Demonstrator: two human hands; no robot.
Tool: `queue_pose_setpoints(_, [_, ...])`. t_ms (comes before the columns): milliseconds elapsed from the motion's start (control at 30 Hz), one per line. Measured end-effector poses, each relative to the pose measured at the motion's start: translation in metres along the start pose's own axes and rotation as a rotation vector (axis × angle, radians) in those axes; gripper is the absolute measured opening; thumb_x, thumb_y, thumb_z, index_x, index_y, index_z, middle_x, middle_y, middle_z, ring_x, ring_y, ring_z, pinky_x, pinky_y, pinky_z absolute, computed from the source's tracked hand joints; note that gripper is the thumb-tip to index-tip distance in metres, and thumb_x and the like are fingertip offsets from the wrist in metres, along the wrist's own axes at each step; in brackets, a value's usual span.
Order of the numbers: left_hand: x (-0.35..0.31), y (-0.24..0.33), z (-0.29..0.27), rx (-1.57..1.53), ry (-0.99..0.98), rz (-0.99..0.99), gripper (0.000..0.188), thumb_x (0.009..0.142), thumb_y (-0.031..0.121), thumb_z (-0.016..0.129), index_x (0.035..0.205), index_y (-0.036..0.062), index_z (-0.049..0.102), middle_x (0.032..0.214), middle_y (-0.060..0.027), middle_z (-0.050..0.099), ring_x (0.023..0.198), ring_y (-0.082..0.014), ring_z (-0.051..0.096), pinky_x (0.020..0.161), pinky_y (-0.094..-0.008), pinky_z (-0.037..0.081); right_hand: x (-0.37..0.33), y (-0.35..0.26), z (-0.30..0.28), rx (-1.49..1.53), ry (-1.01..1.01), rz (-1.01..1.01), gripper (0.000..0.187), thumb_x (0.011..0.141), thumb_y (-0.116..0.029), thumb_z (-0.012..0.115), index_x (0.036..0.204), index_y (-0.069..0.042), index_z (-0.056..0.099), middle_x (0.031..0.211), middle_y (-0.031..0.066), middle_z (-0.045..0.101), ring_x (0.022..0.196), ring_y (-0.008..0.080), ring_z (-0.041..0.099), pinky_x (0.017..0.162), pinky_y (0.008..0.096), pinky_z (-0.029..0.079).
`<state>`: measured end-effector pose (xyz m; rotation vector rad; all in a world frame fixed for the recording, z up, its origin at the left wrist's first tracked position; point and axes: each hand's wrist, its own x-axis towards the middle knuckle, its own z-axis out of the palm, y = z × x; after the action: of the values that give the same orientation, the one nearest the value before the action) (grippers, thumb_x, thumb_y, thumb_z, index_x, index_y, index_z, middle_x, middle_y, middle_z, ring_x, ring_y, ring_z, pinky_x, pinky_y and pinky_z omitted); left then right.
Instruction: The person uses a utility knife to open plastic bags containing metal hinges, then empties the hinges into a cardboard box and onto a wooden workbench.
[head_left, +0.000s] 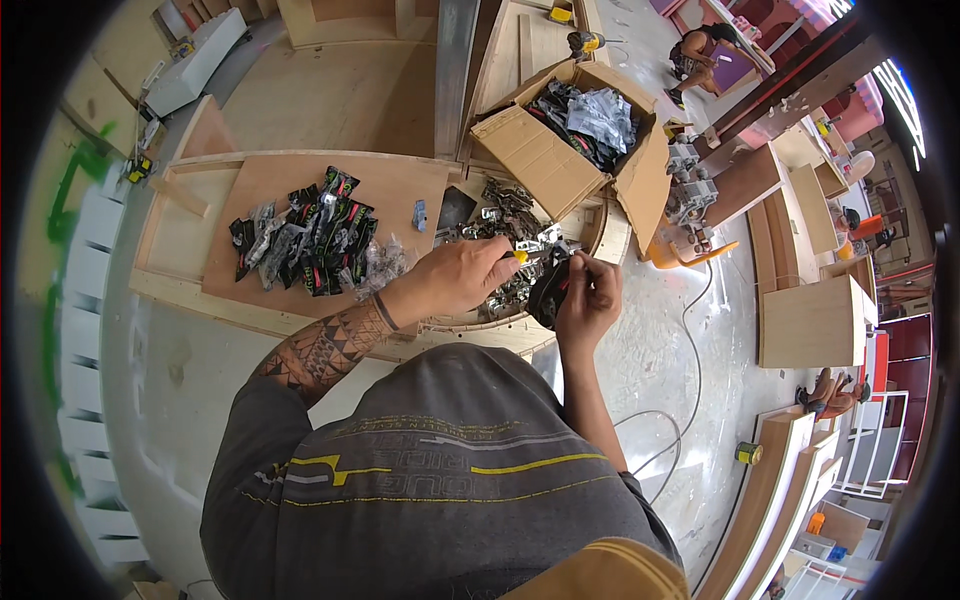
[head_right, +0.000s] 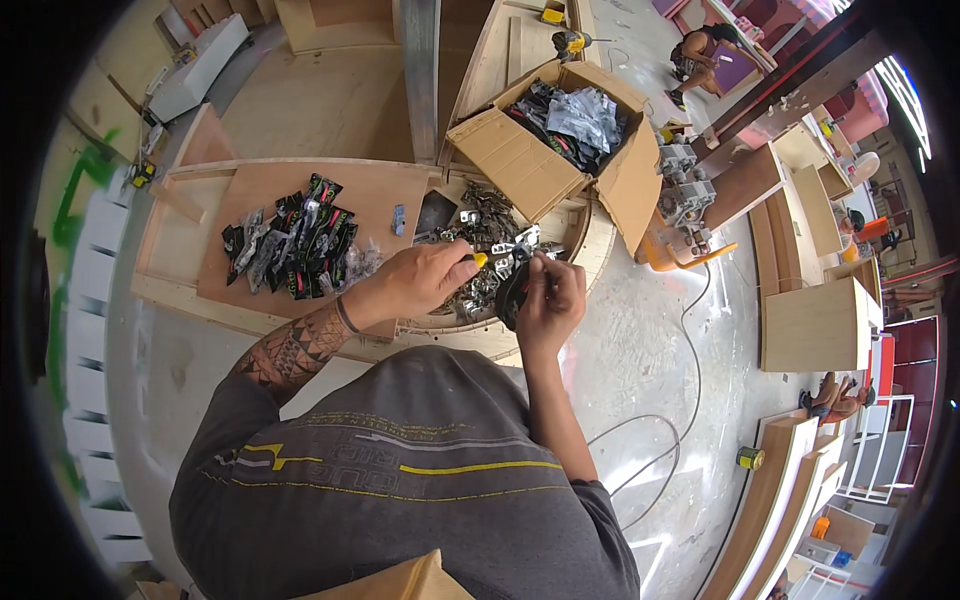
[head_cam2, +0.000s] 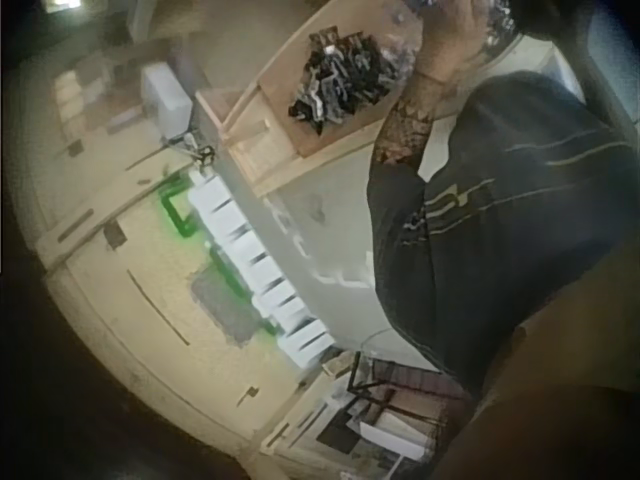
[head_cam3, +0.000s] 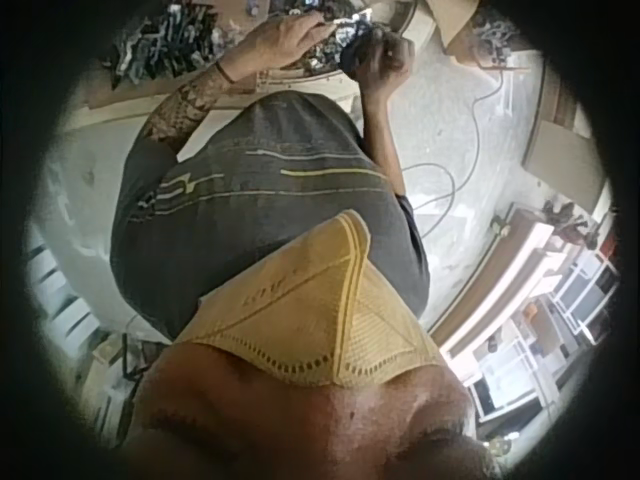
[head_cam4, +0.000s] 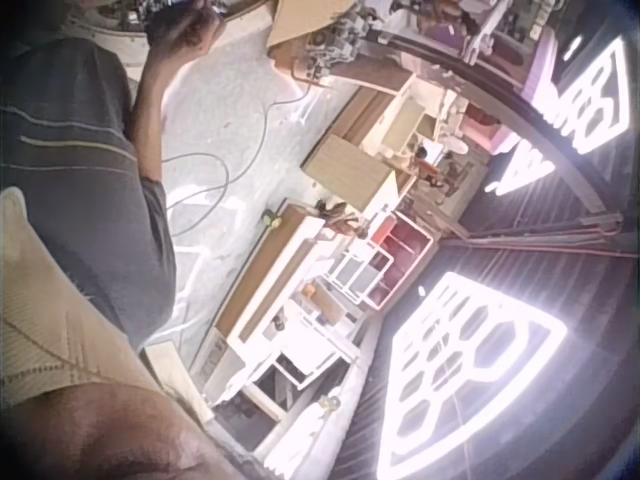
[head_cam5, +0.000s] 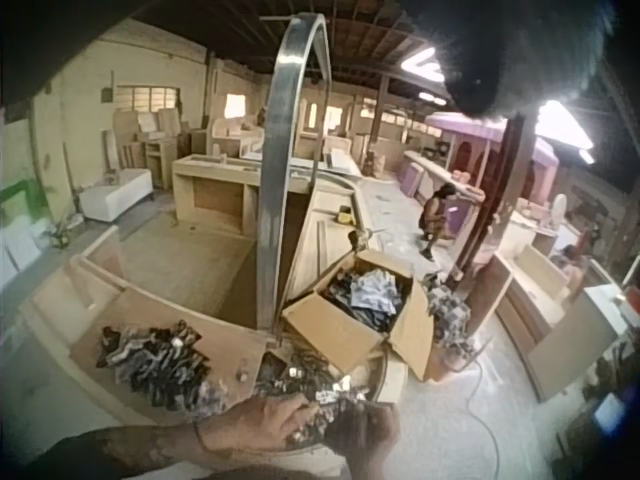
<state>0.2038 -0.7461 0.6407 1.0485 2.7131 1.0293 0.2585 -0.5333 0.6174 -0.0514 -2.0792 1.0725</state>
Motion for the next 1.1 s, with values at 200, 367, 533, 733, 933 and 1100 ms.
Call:
queue_pose_setpoints(200, [0.016, 0.008, 0.004, -0.369, 0.13, -0.149, 0.048, 0.101, 0.045, 0.067, 0.112, -0.0009, 0.062, 0.09, -0.0184, 0.071, 0.084, -0.0325, 0.073, 0.073, -0.0425, 0.055, -0.005, 0.008, 0.015, 0.25, -0.067, 0.246, 0.004, 0.097, -0.005, 0.074, 0.097, -0.001, 0.073, 0.089, 0.0061, 0.064, 0.079, 0.0134, 0.059, 0.073, 0.0279, 0.048])
queue_pose_setpoints(367, [0.029, -0.001, 0.035, -0.549, 0.231, -0.288, 0.034, 0.091, 0.03, 0.078, 0.105, 0.0003, 0.069, 0.091, -0.0142, 0.074, 0.086, -0.0223, 0.072, 0.08, -0.0378, 0.056, -0.016, -0.001, 0.015, 0.32, -0.115, 0.347, 0.007, 0.1, -0.007, 0.071, 0.098, -0.001, 0.073, 0.079, 0.003, 0.066, 0.071, 0.0111, 0.059, 0.068, 0.0266, 0.048])
queue_pose_setpoints(533, [0.022, -0.012, 0.051, -0.456, 0.25, -0.308, 0.027, 0.094, 0.025, 0.068, 0.1, -0.0012, 0.067, 0.085, -0.0204, 0.071, 0.08, -0.0362, 0.071, 0.073, -0.0454, 0.054, -0.024, 0.002, 0.015, 0.46, -0.16, 0.46, 0.012, 0.103, -0.012, 0.069, 0.1, 0.0, 0.072, 0.078, -0.0009, 0.066, 0.069, 0.006, 0.057, 0.064, 0.0225, 0.045])
queue_pose_setpoints(733, [0.03, -0.038, 0.097, -0.451, 0.355, -0.351, 0.023, 0.095, 0.021, 0.063, 0.101, -0.0013, 0.065, 0.082, -0.0188, 0.068, 0.077, -0.0301, 0.069, 0.07, -0.0418, 0.052, -0.028, 0.028, 0.023, 0.749, -0.163, 0.612, 0.012, 0.106, -0.015, 0.066, 0.101, -0.005, 0.069, 0.079, -0.0026, 0.063, 0.069, 0.0063, 0.055, 0.064, 0.023, 0.043])
queue_pose_setpoints(933, [0.031, -0.039, 0.097, -0.37, 0.323, -0.354, 0.022, 0.096, 0.019, 0.063, 0.103, -0.0012, 0.066, 0.086, -0.0226, 0.07, 0.083, -0.0397, 0.07, 0.073, -0.0479, 0.053, -0.04, 0.04, 0.031, 1.226, -0.17, 0.932, 0.011, 0.107, -0.02, 0.064, 0.106, -0.009, 0.068, 0.085, -0.0011, 0.066, 0.07, 0.0086, 0.056, 0.066, 0.0242, 0.047])
queue_pose_setpoints(1100, [0.027, -0.037, 0.081, -0.411, 0.313, -0.316, 0.021, 0.094, 0.016, 0.064, 0.103, -0.0022, 0.065, 0.088, -0.0216, 0.07, 0.084, -0.0407, 0.07, 0.075, -0.0483, 0.054, -0.03, 0.035, 0.043, 1.182, -0.22, 1.137, 0.021, 0.112, -0.03, 0.053, 0.105, -0.013, 0.062, 0.088, -0.0017, 0.065, 0.07, 0.0106, 0.056, 0.066, 0.0271, 0.049])
